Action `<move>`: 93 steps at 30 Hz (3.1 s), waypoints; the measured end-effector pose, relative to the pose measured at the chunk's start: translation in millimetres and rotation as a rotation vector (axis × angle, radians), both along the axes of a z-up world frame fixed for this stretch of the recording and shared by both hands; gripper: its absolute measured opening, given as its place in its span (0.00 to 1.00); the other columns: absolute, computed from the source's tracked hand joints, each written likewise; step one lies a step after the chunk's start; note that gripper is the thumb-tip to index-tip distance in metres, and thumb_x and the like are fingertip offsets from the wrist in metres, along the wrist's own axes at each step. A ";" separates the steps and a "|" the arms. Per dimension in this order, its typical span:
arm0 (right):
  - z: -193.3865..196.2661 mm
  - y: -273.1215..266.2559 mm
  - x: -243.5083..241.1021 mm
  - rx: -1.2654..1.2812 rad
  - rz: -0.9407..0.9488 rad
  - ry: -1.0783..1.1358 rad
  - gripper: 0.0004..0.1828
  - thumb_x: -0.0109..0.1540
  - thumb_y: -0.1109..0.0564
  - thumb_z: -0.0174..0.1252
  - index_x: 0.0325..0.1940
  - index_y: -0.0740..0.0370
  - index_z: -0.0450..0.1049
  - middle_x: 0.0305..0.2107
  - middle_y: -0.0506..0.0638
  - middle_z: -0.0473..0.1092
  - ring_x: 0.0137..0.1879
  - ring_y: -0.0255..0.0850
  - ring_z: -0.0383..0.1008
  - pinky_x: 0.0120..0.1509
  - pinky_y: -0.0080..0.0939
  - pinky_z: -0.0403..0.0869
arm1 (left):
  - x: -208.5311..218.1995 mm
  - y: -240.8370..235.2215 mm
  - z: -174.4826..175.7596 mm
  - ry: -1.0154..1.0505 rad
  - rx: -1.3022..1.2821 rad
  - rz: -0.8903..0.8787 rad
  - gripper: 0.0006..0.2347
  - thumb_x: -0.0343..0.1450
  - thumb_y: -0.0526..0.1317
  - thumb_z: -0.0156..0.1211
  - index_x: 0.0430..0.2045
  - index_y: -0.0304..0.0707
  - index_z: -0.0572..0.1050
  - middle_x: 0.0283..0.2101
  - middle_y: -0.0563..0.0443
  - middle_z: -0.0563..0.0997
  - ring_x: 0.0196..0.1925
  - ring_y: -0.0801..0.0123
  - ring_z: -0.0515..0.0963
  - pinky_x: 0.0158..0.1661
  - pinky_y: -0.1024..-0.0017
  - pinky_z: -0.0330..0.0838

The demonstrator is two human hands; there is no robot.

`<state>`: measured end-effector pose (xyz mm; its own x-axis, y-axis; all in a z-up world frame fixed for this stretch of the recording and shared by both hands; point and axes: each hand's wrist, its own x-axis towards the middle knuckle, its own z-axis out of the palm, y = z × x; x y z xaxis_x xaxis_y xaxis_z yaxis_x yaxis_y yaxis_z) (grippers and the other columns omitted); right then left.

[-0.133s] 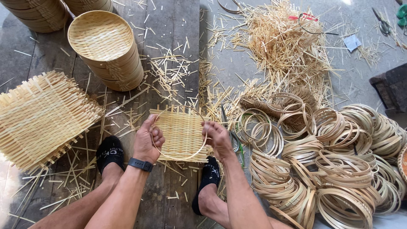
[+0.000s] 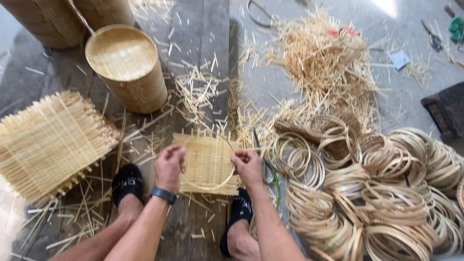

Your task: The person weaves bamboo strips into circular mats, places a circular frame on top, folds the mat into a cylindrical shape, and trims the excess strips with shears. The finished baskets are stacked nearby.

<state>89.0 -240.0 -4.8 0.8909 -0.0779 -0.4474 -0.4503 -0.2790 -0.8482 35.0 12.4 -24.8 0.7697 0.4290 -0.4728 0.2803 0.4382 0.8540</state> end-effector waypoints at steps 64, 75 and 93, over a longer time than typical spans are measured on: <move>-68.5 4.6 18.7 -0.269 0.120 0.099 0.11 0.48 0.60 0.76 0.35 0.58 0.86 0.31 0.49 0.82 0.37 0.36 0.82 0.47 0.34 0.79 | 11.1 46.0 -75.2 0.544 0.417 -0.341 0.13 0.60 0.37 0.78 0.37 0.38 0.88 0.39 0.49 0.89 0.40 0.67 0.86 0.48 0.71 0.76; 18.7 66.8 -17.9 -0.608 0.985 -0.315 0.67 0.44 0.39 0.74 0.76 0.63 0.44 0.68 0.63 0.50 0.77 0.54 0.48 0.85 0.53 0.49 | 44.6 28.1 -22.2 0.222 1.002 -0.642 0.14 0.64 0.41 0.71 0.43 0.42 0.83 0.52 0.44 0.81 0.52 0.61 0.81 0.56 0.65 0.75; 1.1 108.0 -44.9 -0.975 1.113 -0.463 0.67 0.48 0.34 0.62 0.75 0.78 0.39 0.71 0.76 0.35 0.79 0.69 0.23 0.78 0.68 0.25 | 78.6 -7.3 -60.2 -0.075 0.764 -0.656 0.09 0.70 0.44 0.62 0.39 0.46 0.85 0.48 0.54 0.84 0.51 0.63 0.78 0.56 0.68 0.72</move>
